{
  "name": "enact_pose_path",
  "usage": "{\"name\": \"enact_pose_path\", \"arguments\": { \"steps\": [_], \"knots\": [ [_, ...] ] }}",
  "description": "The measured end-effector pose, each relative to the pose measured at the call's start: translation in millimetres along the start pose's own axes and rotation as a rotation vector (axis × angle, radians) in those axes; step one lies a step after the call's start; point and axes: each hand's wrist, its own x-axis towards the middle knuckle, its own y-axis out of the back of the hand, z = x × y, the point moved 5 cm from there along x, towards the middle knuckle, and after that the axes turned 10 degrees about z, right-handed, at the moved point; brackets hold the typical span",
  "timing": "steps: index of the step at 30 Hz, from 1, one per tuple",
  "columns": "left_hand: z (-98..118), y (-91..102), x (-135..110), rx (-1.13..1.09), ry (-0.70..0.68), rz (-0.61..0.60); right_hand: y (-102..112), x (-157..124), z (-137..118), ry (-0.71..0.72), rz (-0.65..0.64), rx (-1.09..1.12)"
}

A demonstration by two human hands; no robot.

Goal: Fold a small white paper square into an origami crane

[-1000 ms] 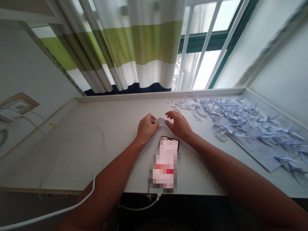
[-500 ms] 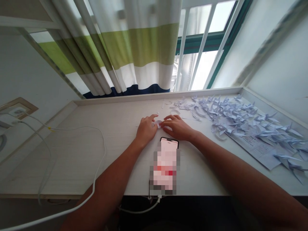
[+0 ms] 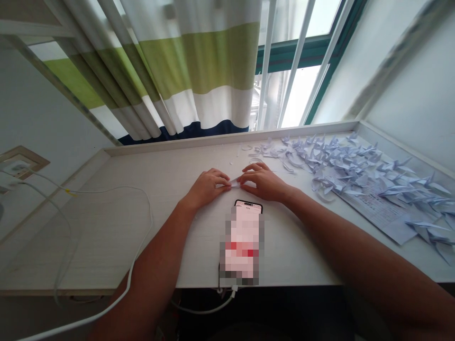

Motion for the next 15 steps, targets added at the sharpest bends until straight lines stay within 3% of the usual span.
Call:
{"name": "enact_pose_path", "arguments": {
  "steps": [6, 15],
  "knots": [
    [-1, -2.1, 1, -0.024, -0.007, -0.008, -5, -1, 12, -0.078, 0.036, 0.133],
    [0, -1.4, 1, 0.033, -0.087, -0.018, -11, -2, 21, -0.057, 0.046, 0.189]
  ]
}}
